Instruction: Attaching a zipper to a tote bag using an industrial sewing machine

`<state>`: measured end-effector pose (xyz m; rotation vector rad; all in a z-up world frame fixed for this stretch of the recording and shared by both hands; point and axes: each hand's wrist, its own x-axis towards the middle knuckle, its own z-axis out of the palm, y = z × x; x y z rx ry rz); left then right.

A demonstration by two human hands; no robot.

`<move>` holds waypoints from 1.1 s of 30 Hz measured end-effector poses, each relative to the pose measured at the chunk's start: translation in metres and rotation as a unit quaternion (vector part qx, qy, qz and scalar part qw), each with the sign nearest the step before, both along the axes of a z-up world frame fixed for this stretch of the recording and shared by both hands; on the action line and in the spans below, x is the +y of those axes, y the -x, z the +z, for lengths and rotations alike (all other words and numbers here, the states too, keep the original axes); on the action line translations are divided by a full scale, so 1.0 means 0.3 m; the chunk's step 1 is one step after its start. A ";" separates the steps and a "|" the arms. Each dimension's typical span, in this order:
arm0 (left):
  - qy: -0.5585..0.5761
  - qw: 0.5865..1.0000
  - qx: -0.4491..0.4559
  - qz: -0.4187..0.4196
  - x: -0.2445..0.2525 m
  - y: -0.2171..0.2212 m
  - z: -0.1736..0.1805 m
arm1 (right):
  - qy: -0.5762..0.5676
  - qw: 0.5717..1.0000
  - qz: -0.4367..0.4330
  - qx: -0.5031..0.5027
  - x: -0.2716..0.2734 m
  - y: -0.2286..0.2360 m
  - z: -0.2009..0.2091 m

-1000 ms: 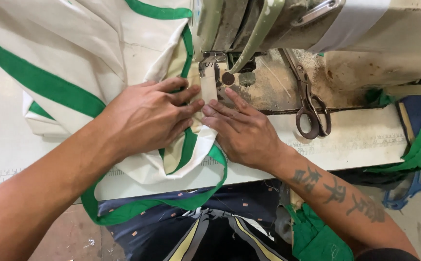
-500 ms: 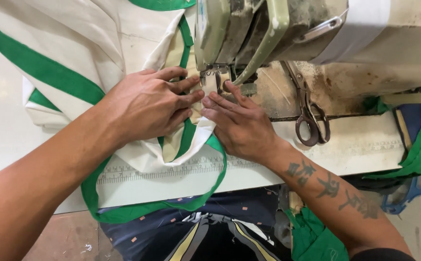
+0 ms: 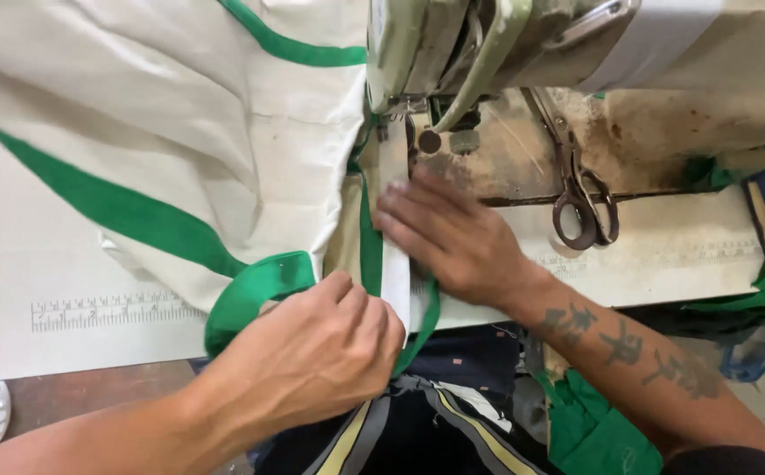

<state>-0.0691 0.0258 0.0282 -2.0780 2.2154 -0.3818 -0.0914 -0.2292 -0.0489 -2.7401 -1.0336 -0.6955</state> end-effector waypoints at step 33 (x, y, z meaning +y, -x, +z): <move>0.108 0.975 0.079 0.178 -0.103 -0.258 -0.171 | -0.111 0.989 0.045 0.084 -0.025 0.043 -0.014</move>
